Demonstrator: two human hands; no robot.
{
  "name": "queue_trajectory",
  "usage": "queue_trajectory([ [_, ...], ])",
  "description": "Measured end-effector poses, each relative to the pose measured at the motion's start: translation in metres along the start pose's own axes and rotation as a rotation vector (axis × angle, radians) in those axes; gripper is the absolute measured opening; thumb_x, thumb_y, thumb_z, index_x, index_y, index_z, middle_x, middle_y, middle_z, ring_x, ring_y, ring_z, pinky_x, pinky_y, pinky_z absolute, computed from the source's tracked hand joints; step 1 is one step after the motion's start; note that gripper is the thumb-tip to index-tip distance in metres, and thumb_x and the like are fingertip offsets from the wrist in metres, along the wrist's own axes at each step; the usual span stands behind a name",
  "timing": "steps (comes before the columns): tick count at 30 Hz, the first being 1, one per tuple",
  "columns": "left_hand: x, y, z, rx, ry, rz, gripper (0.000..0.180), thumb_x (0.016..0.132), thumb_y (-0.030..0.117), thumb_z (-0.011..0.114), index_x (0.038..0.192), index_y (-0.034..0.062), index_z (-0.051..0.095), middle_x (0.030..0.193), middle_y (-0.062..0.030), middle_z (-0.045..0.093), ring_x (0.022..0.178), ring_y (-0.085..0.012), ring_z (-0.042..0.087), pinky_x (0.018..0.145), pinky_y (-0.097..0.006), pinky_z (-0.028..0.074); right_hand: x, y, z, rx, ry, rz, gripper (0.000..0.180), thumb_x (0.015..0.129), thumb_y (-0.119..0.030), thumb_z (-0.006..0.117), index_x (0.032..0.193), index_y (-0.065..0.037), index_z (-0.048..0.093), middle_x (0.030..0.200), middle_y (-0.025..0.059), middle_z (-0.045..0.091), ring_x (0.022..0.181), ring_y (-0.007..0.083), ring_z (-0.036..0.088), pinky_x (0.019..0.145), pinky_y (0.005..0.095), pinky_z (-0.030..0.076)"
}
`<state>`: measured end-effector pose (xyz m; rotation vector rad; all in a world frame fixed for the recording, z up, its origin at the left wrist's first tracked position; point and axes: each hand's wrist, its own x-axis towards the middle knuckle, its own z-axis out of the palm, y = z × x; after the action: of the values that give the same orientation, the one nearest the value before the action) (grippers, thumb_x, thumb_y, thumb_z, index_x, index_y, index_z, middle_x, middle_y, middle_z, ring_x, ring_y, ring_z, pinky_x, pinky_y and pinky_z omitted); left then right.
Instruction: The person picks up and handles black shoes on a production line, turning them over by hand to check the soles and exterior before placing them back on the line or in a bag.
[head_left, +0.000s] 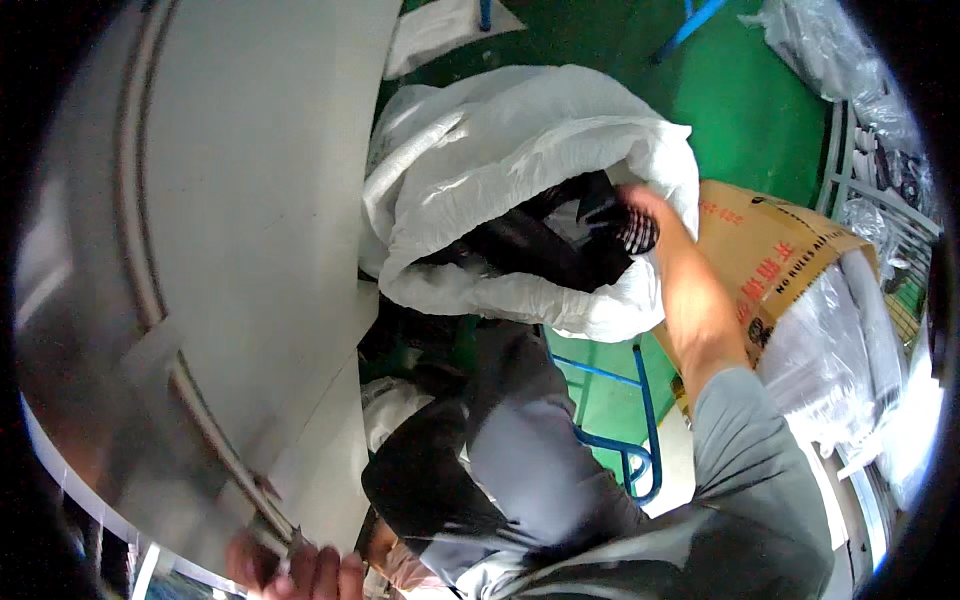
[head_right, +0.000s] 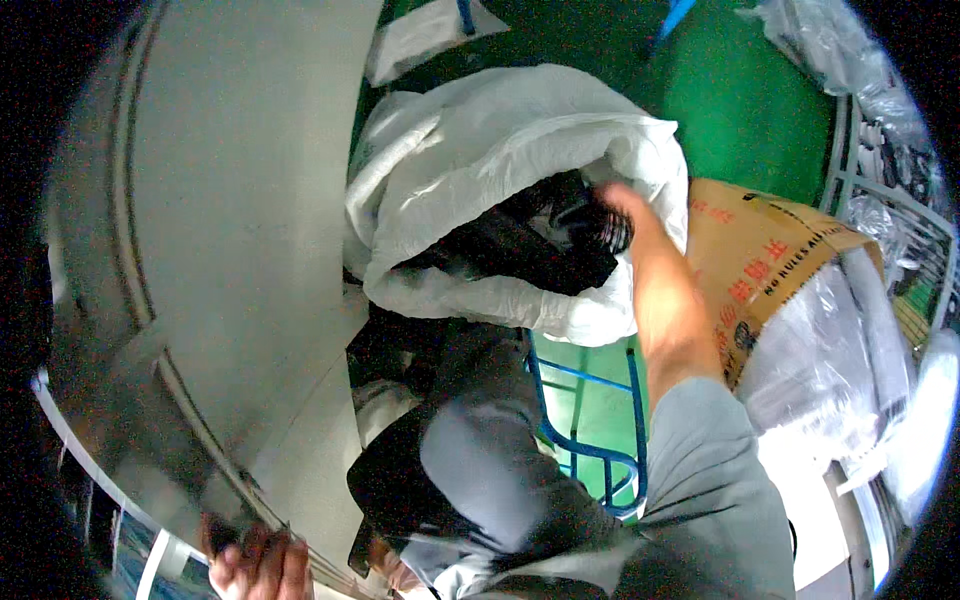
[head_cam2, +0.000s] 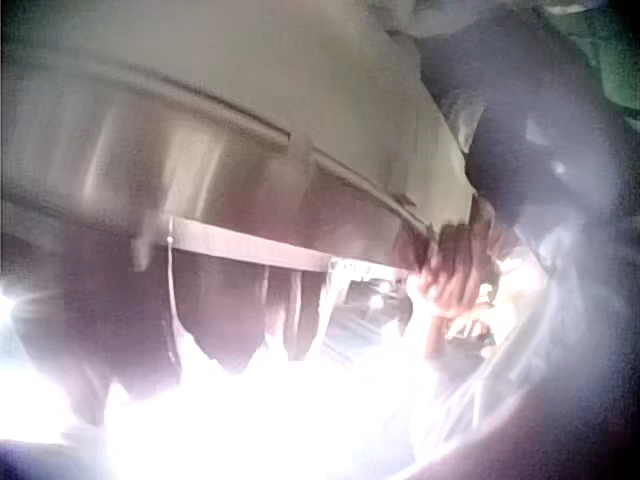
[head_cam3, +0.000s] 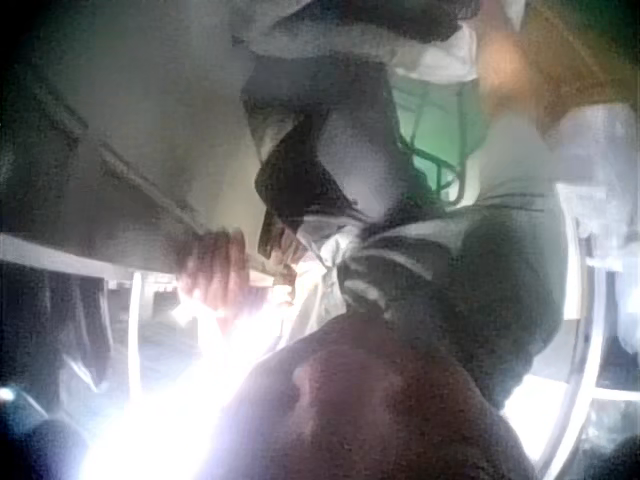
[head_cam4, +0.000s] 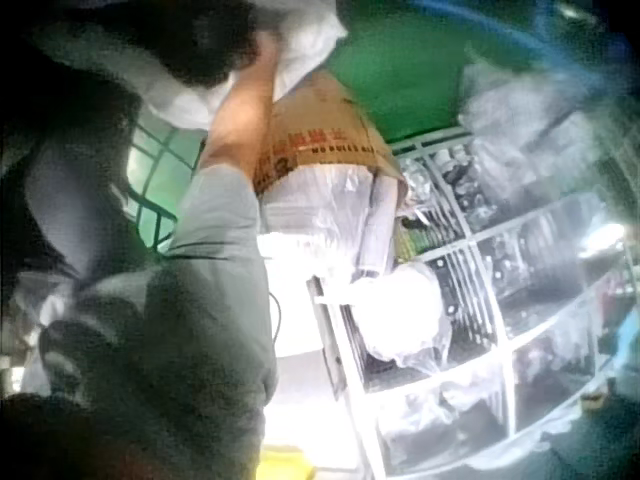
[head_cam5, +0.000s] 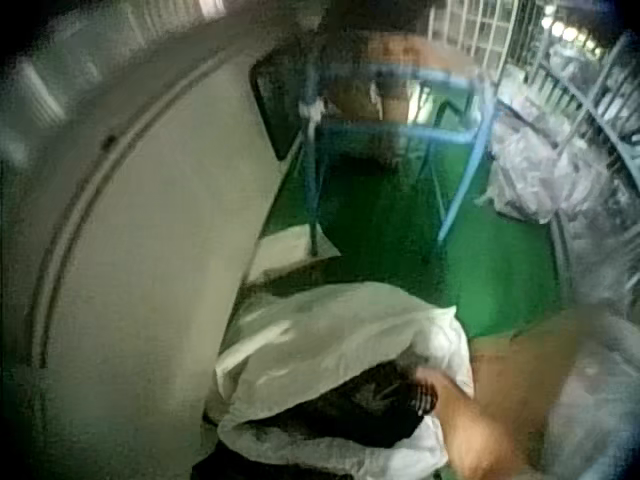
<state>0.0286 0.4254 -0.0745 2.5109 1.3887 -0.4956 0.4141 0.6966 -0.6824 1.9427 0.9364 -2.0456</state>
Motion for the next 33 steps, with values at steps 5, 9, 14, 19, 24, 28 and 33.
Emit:
queue_trajectory([
  [5,-0.01,0.035,0.012,-0.082,0.164,-0.264,0.019,0.076,0.002,0.066,0.094,0.0019,0.07,0.085,-0.0126,0.07,0.088,-0.0259,0.07,0.101,-0.042,0.044,-0.18,0.011,0.089,0.821,-0.713,-0.094,0.034,0.096,-0.026,0.057,0.117,0.0,0.062,0.099,0.0147,0.069,0.083,0.0283,0.068,0.077,0.0395,0.058],
  [9,-0.01,0.024,0.032,-0.187,0.232,-0.24,0.031,0.074,0.011,0.073,0.104,0.0055,0.067,0.095,-0.0105,0.069,0.095,-0.0267,0.066,0.106,-0.045,0.042,-0.351,-0.022,0.147,1.18,-1.128,-0.125,0.054,0.095,-0.031,0.061,0.132,0.008,0.05,0.117,0.0217,0.065,0.103,0.0334,0.066,0.088,0.0402,0.057],
  [14,-0.003,0.036,0.008,-0.441,0.491,-0.24,0.073,0.084,0.03,0.076,0.146,0.0076,0.044,0.128,-0.0178,0.061,0.114,-0.0378,0.059,0.11,-0.048,0.04,-0.477,-0.032,0.203,0.788,-1.272,-0.387,0.058,0.099,-0.047,0.045,0.121,0.006,0.055,0.094,0.0162,0.068,0.095,0.0355,0.061,0.088,0.0398,0.047],
  [19,-0.019,0.081,-0.005,-1.82,0.669,-0.275,0.067,0.091,0.018,0.074,0.147,0.0031,0.042,0.119,-0.0161,0.063,0.105,-0.02,0.062,0.093,-0.033,0.051,-0.535,-0.033,0.242,0.527,-1.481,-0.521,0.07,0.095,-0.052,0.055,0.134,0.005,0.049,0.097,0.0236,0.067,0.087,0.034,0.067,0.083,0.0394,0.053],
  [24,-0.082,0.09,0.018,-2.073,1.185,-0.574,0.03,0.095,0.006,0.065,0.122,-0.0039,0.062,0.099,-0.0099,0.069,0.089,-0.0159,0.066,0.083,-0.03,0.054,-0.558,-0.04,0.215,0.115,-1.089,-0.561,0.081,0.087,-0.029,0.075,0.152,-0.002,0.034,0.116,0.019,0.066,0.098,0.0221,0.067,0.083,0.0319,0.055],
  [28,-0.106,0.082,0.041,-2.002,1.267,-0.787,0.027,0.096,0.009,0.066,0.118,-0.0065,0.062,0.094,-0.0079,0.068,0.081,-0.012,0.065,0.073,-0.026,0.054,-0.633,-0.065,0.222,-0.598,-0.354,-1.198,0.083,0.084,-0.024,0.078,0.153,-0.009,0.035,0.106,0.0143,0.065,0.092,0.0212,0.064,0.089,0.0325,0.05],
  [33,-0.096,0.062,0.027,-1.984,1.304,-0.638,0.027,0.097,0.013,0.066,0.117,-0.0035,0.063,0.092,-0.0045,0.066,0.078,-0.0117,0.064,0.071,-0.025,0.054,-0.658,-0.095,0.261,-0.914,-0.063,-1.662,0.084,0.079,-0.029,0.082,0.149,-0.007,0.039,0.113,0.0214,0.063,0.105,0.0364,0.064,0.095,0.0396,0.05],
])
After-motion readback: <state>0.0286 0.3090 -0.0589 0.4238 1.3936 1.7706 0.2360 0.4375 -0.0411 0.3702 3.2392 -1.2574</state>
